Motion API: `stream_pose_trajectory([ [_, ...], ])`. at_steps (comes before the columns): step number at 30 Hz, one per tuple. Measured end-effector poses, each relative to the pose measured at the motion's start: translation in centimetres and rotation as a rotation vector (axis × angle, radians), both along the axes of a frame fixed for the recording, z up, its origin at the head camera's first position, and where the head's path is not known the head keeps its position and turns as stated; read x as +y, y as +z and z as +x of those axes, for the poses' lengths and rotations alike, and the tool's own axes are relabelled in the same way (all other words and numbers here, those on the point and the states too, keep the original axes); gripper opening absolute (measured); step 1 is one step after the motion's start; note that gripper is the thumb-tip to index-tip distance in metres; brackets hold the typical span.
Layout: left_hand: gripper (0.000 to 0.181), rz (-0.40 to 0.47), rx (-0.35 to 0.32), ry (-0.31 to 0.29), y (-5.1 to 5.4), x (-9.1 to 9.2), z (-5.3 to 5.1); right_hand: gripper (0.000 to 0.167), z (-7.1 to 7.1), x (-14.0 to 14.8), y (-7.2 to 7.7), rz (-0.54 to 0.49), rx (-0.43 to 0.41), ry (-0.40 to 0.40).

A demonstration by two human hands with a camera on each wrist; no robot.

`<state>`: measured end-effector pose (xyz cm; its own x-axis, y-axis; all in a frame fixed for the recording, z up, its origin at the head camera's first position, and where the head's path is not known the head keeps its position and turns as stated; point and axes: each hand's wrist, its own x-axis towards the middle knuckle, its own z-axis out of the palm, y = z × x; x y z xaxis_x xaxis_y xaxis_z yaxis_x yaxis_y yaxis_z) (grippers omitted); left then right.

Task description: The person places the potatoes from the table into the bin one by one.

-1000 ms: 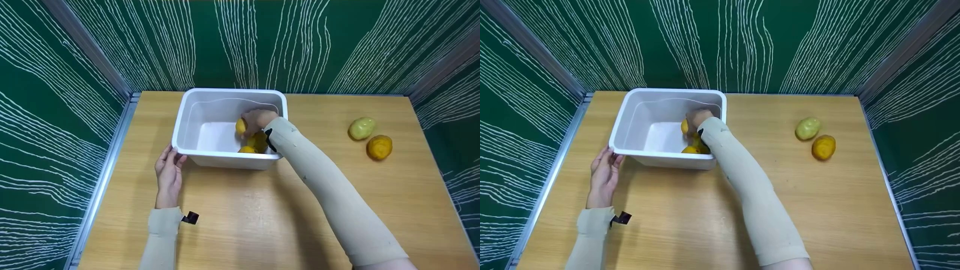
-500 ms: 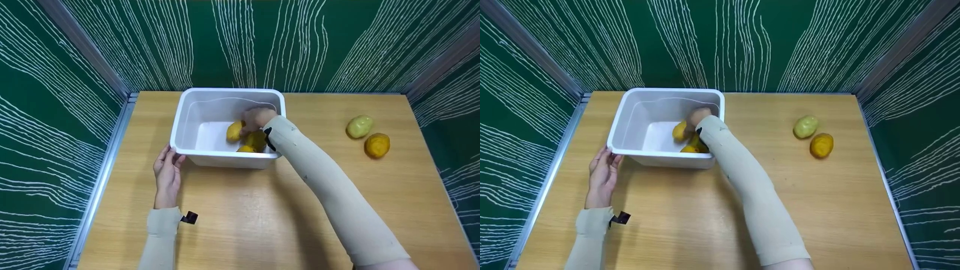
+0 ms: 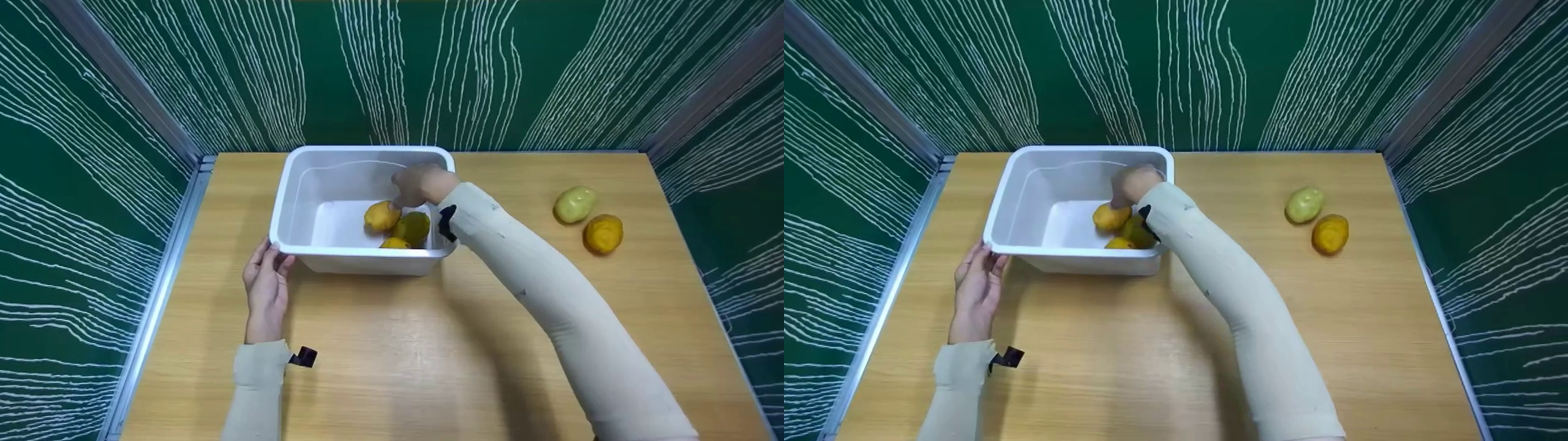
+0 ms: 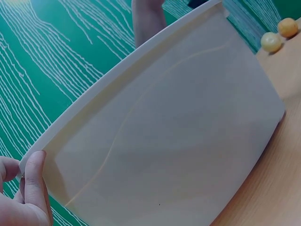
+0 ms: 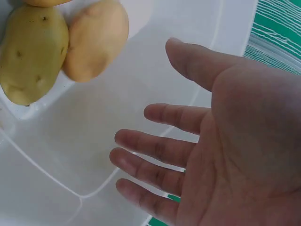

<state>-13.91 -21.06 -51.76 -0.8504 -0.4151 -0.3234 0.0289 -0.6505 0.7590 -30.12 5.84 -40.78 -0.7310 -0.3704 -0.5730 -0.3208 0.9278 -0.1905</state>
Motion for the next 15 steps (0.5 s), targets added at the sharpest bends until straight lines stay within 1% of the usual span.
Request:
stream_pose_trajectory([
  [4, 0.049, 0.011, -0.013, 0.008, 0.1, -0.1, 0.0, 0.054, 0.1, 0.7, 0.5, 0.005, 0.034, 0.043],
  [7, 0.049, 0.014, -0.024, 0.011, 0.1, -0.1, 0.0, 0.057, 0.1, 1.2, 0.8, -0.011, 0.072, 0.074],
  [11, 0.048, 0.003, -0.031, 0.008, 0.1, -0.1, 0.0, 0.056, 0.4, 2.2, 0.9, -0.068, 0.121, 0.083],
  [15, 0.047, -0.016, -0.036, 0.003, 0.2, 0.0, 0.1, 0.057, 0.5, 3.4, 0.7, -0.116, 0.178, 0.090],
])
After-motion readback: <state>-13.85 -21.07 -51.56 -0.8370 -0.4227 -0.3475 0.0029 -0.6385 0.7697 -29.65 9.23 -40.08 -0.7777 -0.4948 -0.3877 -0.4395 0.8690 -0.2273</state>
